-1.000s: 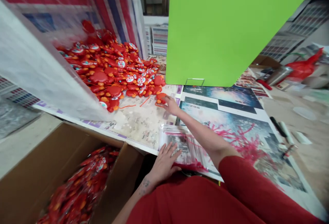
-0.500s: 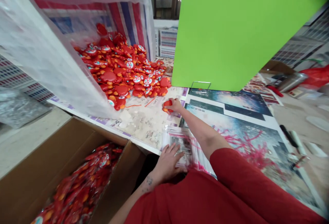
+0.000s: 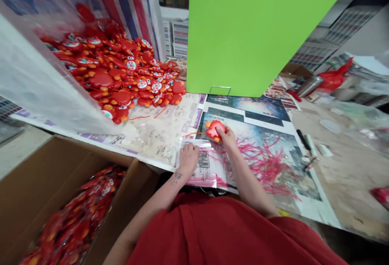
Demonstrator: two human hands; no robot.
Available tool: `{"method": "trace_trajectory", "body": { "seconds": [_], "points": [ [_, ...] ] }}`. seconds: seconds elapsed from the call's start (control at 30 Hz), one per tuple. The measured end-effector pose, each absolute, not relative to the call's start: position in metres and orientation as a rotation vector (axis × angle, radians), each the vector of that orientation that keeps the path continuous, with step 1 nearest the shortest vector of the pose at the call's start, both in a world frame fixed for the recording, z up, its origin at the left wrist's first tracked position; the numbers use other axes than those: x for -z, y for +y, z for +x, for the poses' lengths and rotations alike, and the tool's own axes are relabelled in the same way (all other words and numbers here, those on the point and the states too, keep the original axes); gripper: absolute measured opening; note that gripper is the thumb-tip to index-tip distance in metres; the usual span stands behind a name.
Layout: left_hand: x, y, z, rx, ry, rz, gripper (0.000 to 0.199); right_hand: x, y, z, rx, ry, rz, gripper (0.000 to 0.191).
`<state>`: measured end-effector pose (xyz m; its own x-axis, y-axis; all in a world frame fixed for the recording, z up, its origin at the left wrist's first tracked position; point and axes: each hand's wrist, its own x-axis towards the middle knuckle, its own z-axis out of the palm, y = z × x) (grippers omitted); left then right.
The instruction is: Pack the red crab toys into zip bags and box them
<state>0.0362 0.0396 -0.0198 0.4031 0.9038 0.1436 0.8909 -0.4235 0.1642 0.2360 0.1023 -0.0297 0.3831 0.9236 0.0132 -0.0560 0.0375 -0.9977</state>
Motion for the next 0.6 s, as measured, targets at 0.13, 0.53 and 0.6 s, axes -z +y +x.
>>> {"method": "trace_trajectory", "body": {
  "seconds": [0.13,0.53,0.6],
  "points": [
    [0.025,0.036,0.037,-0.442,1.588,2.596,0.017,0.013,0.082,0.237,-1.006,-0.889,-1.221,0.051],
    [0.027,0.037,0.037,-0.453,1.525,2.583,0.021,-0.006,0.066,0.23,-1.249,-0.812,-1.046,0.038],
    [0.029,0.036,0.037,-0.493,1.511,2.577,0.021,-0.005,0.057,0.223,-1.379,-0.811,-1.025,0.037]
  ]
}}
